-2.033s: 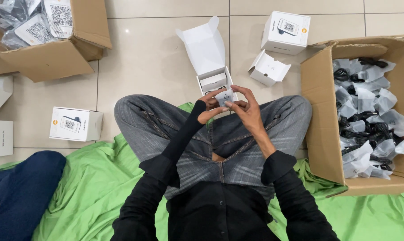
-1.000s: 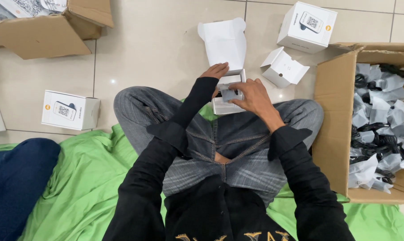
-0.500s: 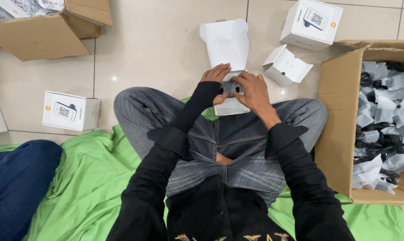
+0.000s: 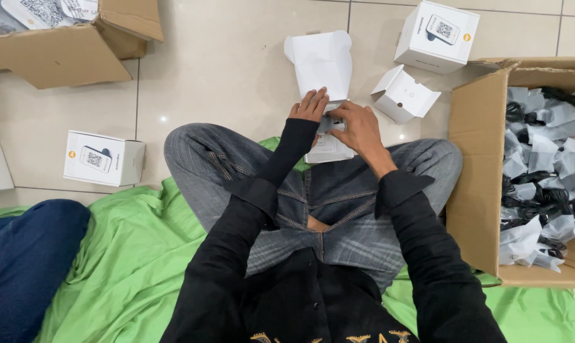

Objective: The person packs small electronic components into individual boxes.

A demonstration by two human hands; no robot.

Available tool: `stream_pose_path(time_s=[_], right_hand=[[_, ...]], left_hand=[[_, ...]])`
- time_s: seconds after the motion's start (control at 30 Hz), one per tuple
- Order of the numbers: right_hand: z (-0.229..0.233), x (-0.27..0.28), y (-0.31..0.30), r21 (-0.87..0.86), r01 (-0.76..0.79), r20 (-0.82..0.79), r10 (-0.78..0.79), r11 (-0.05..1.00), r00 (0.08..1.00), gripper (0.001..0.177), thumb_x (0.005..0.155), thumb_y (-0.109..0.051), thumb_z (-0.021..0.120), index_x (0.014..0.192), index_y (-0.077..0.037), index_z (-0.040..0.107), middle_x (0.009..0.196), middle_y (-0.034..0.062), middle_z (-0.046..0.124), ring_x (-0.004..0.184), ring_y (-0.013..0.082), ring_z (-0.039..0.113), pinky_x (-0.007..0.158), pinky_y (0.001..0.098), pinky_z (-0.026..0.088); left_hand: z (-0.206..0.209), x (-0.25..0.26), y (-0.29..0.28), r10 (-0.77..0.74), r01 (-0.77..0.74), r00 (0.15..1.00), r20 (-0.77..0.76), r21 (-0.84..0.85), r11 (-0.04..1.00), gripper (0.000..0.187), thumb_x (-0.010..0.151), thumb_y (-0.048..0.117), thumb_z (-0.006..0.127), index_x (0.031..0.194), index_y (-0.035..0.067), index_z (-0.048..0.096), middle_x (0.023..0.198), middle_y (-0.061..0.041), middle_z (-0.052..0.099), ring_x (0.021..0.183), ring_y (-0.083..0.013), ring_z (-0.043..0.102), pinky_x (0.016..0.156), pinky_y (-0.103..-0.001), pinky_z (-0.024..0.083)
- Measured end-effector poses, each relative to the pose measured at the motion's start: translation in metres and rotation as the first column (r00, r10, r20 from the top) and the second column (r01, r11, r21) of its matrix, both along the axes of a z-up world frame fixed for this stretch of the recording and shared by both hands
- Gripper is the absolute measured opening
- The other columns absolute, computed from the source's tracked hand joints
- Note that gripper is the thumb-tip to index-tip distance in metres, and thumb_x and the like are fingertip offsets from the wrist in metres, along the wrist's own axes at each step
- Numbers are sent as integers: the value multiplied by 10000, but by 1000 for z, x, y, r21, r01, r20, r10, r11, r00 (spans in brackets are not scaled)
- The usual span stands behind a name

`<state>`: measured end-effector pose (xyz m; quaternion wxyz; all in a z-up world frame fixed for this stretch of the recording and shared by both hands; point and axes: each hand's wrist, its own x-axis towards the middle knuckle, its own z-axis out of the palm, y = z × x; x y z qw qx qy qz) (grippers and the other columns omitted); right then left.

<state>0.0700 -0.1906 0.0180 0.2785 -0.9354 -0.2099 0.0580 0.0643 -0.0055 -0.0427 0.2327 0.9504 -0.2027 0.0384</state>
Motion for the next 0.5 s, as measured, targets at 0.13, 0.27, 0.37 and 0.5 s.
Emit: stream_pose_path(time_s=[0.13, 0.27, 0.37, 0.5], right_hand=[[-7, -10, 0, -39, -14, 154, 20, 999, 988, 346, 761, -194, 846, 1095, -139, 780, 957, 0, 707, 913, 247, 624, 780, 401, 447], [-4, -14, -7, 3, 21, 152, -21, 1000, 988, 385, 769, -165, 830, 1147, -136, 760, 948, -9, 711, 881, 263, 604, 767, 404, 468], [3, -22, -16, 10, -14, 129, 13, 1000, 992, 447, 801, -161, 819, 1234, -115, 720, 1010, 18, 700, 916, 292, 588, 834, 401, 503], [6, -39, -32, 73, -63, 153, 52, 995, 987, 455, 822, -127, 773, 1268, -115, 687, 1270, 34, 645, 1053, 283, 593, 933, 397, 516]], left_hand=[[-2, -2, -7, 25, -23, 999, 38, -45, 999, 1057, 601, 86, 862, 1541, 47, 380, 1622, -130, 334, 1478, -344, 349, 1016, -521, 437], [-4, 3, -14, 48, -47, 998, 41, -41, 998, 1042, 597, 112, 878, 1518, 56, 393, 1607, -131, 353, 1467, -357, 350, 980, -551, 436], [-5, 8, -14, 45, -45, 999, 31, 3, 999, 1012, 591, 102, 873, 1492, 70, 415, 1599, -115, 378, 1462, -357, 362, 963, -557, 444], [-6, 11, -16, 31, -33, 999, 39, 43, 999, 976, 600, 115, 881, 1467, 76, 436, 1579, -113, 398, 1453, -355, 371, 963, -552, 448]])
